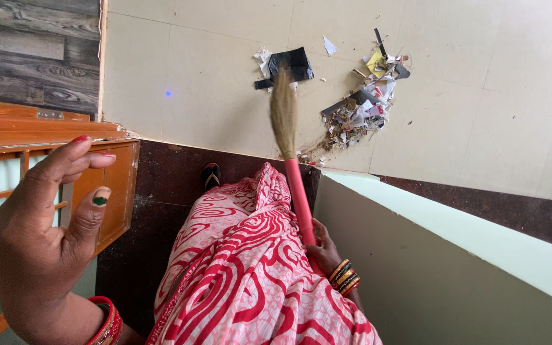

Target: The person sweeps debris and paper scraps across a tiled floor using a long broom.

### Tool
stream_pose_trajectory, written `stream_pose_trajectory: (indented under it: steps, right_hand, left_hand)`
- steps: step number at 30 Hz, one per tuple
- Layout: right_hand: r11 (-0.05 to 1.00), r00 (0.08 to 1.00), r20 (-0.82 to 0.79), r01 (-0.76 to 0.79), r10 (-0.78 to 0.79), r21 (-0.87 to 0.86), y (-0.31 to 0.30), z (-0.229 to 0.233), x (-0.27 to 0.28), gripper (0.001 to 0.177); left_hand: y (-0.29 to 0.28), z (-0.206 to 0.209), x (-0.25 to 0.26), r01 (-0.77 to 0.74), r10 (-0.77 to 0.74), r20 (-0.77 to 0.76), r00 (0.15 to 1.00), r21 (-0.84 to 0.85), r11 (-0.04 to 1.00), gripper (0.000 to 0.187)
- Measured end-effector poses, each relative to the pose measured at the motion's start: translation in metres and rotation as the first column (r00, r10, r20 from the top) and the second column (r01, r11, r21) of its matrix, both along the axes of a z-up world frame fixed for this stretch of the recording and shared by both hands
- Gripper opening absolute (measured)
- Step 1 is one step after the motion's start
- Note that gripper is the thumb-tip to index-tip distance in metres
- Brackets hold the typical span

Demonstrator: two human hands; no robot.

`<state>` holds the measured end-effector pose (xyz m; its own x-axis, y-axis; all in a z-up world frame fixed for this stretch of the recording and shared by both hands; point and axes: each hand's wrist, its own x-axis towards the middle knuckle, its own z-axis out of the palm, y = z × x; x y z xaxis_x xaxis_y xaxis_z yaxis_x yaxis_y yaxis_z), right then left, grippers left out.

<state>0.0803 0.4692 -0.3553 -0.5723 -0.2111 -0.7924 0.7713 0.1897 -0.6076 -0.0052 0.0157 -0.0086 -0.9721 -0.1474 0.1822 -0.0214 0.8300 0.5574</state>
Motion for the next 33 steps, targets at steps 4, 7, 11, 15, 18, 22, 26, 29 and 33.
stream_pose_trajectory:
  steps: [4, 7, 11, 15, 18, 22, 26, 29, 33]
  right_hand:
    - [0.986, 0.985, 0.053, -0.16, 0.163, -0.053, -0.009, -0.055, -0.025, 0.093]
    - [0.985, 0.984, 0.133, -0.101, 0.12, -0.14, -0.033, -0.119, -0.045, 0.088]
    - [0.98, 0.97, -0.164, -0.159, 0.178, 0.12, -0.048, -0.165, -0.064, 0.076]
    - [0.962, 0.959, 0.136, 0.23, -0.25, 0.147, -0.019, -0.165, -0.079, 0.08]
    - [0.934, 0.932, 0.114, 0.328, -0.345, 0.142, 0.006, -0.162, -0.1, 0.079]
    - [0.92, 0.927, -0.041, 0.374, -0.372, 0.122, 0.027, -0.149, -0.121, 0.065]
    - [0.872, 0.902, -0.036, 0.425, -0.43, 0.243, 0.028, -0.113, -0.101, 0.069]
    - [0.911, 0.941, -0.062, 0.336, -0.331, 0.238, 0.025, -0.079, -0.079, 0.068]
    - [0.957, 0.972, -0.018, 0.235, -0.235, 0.17, 0.014, -0.039, -0.053, 0.07]
  left_hand:
    - [0.007, 0.004, -0.004, -0.007, 0.006, -0.007, 1.0, -0.03, 1.0, 0.048]
    - [0.012, 0.006, -0.006, -0.01, 0.01, 0.018, 1.0, -0.021, 1.0, 0.048]
    - [0.016, 0.006, -0.004, -0.001, 0.005, 0.048, 0.999, -0.087, 0.996, 0.049]
    - [0.017, 0.0, -0.002, -0.016, 0.025, 0.104, 0.994, -0.088, 0.996, 0.049]
    - [0.016, -0.005, 0.002, 0.007, 0.001, 0.101, 0.995, -0.076, 0.997, 0.049]
    - [0.011, -0.013, 0.004, 0.004, 0.008, 0.156, 0.988, -0.079, 0.997, 0.051]
    - [0.005, -0.017, 0.008, -0.035, 0.039, 0.133, 0.99, -0.035, 0.999, 0.051]
    - [0.003, -0.021, 0.006, -0.012, 0.014, 0.109, 0.994, -0.022, 1.0, 0.05]
    - [0.003, -0.023, 0.005, -0.004, 0.004, 0.093, 0.996, 0.005, 1.0, 0.05]
